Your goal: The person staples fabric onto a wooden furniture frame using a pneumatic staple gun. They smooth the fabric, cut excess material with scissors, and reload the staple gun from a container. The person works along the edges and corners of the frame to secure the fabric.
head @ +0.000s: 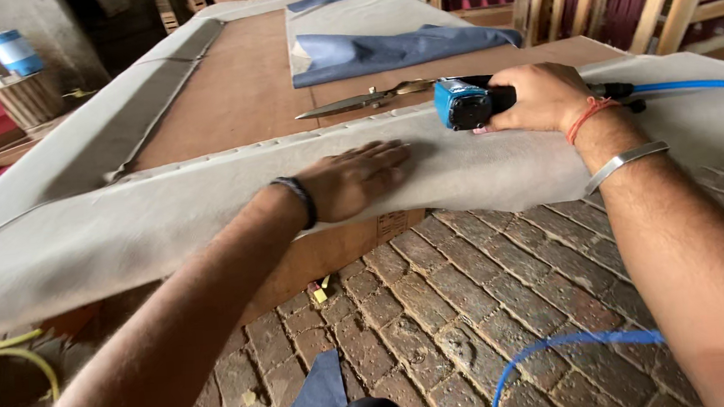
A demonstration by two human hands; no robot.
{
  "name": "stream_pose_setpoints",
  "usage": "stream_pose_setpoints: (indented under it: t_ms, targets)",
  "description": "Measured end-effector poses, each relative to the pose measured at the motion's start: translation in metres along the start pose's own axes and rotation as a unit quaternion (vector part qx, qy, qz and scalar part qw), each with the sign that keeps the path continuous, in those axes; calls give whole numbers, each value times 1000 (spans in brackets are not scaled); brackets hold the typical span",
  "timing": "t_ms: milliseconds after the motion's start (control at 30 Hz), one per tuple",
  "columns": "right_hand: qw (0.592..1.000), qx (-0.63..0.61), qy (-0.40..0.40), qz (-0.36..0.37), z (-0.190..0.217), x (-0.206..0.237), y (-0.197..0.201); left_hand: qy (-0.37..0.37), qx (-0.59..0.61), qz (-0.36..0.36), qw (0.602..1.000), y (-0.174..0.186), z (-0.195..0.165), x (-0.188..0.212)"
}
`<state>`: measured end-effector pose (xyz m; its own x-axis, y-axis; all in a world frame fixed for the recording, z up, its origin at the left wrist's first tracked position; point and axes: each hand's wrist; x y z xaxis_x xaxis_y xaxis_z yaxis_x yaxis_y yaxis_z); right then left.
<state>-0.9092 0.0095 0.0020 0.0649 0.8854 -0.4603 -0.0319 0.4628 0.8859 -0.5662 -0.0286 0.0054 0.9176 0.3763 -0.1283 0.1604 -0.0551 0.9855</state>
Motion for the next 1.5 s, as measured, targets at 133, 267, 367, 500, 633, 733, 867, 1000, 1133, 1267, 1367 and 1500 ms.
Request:
stream_pose_setpoints:
  t_ms: [133,267,367,500,633,733,867,1000,1133,1267,1367,1500]
  targets:
    - [992,-75,63,-80,-2,14,1,30,12,-31,999,-10,-52,-14]
    - [969,-49,54,-234,6,51,9,22,-136,-145,980,-33,-70,2]
    - [960,-67,-92,-256,25,97,-2,-17,-152,-225,962,-47,-69,5]
    - [947,-32,-9,-319,40,141,-11,-24,-223,-267,937,-58,-71,3]
    - [936,1,-7,-351,46,145,-11,-29,-197,-244,949,-56,-77,7]
    - [936,-12,-11,-352,46,141,-10,-31,-158,-217,963,-49,-80,7]
    - [938,-38,-10,-345,43,143,-12,-42,-156,-240,957,-42,-82,7]
    - [937,-47,-16,-347,37,142,-17,-30,-131,-247,960,-42,-81,5]
    - [936,-52,2,-348,32,136,-22,-19,-130,-255,958,-46,-77,0]
    - [933,-45,25,-356,22,127,-33,-6,-112,-283,952,-49,-69,-6]
    - [930,-40,57,-361,13,120,-41,21,-100,-299,949,-50,-61,-8]
    - [935,-27,111,-337,2,110,-45,77,-34,-341,936,-50,-54,-9]
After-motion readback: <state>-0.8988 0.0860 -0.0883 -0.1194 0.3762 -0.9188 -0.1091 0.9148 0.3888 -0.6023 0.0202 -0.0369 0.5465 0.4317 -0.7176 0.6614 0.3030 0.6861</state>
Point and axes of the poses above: each hand's wrist, its own x-axis away from the middle knuckle, its own y-axis out of the back of the hand, z = x × y, and after that the axes turned 6 degrees about x, right-handed
